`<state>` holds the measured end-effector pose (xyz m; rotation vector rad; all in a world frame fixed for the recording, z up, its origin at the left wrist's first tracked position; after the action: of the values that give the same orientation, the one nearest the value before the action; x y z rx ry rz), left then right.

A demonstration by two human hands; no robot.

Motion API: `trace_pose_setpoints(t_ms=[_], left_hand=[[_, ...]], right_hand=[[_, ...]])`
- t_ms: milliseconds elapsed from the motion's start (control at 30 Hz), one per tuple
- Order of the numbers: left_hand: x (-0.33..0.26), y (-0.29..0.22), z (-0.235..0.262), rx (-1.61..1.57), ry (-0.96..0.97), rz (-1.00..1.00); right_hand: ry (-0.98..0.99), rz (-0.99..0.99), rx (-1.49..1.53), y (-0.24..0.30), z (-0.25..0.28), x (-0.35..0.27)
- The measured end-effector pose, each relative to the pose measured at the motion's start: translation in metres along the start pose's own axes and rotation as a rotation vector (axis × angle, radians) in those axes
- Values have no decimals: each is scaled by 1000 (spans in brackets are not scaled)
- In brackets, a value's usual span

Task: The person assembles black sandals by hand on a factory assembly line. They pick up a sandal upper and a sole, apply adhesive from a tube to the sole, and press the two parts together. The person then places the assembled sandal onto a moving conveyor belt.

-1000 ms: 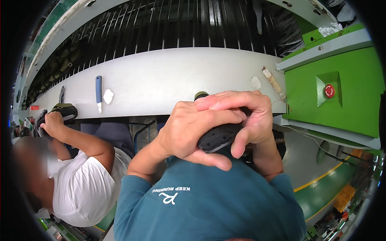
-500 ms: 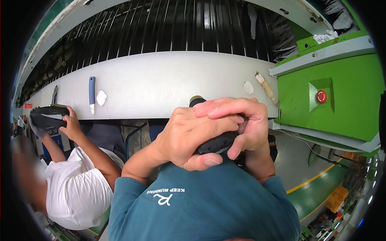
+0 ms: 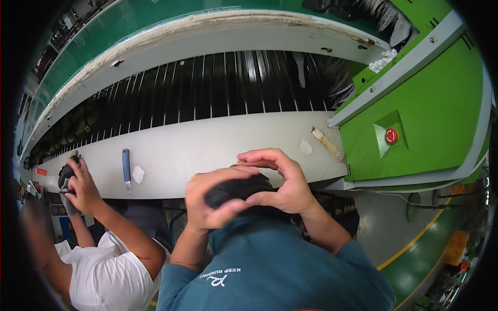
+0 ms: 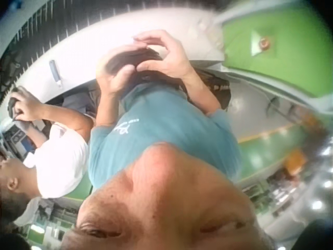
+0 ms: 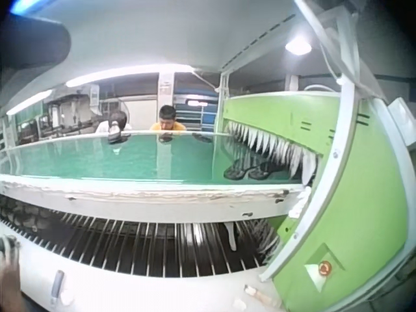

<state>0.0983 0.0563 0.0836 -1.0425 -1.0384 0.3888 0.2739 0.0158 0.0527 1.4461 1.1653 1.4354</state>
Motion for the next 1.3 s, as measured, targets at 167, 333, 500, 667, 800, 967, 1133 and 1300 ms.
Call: trace_pose_setpoints(t_ms=[167,333,500,667,800,967,1133,1300], left_hand=[[-39,58,68,-80,-561,217],[-117,134,103,-126,-950,322],[-160,112,59,90,-1232,312],[-166,83,0,270,-718,246],[-149,104,-4,-31,-566,224],[-77,132,25,-125,-770,272],[-53,127,30,-53,-807,278],[-23,70,30,101,-700,107]], right_hand=[[31,-41,-445,-32,10,-33],[-6,-254,-459,-45,32,-48],[-95,-451,407,-48,18,-47],[-383,-334,477,-73,24,-30],[-435,-176,242,-50,29,0],[-235,62,-62,-6,-8,23],[-181,212,-416,8,-16,22],[-142,244,-455,36,-14,22]])
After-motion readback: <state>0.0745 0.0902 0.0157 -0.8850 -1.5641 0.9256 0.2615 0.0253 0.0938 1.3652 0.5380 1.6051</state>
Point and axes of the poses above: each hand's wrist, its own x-axis towards the middle knuckle, its own z-axis out of the back of the hand, y = z × x, the point moved 7 cm from there along x, towards the middle knuckle, and after that the axes turned 3 degrees about x, right-handed, at the moved point
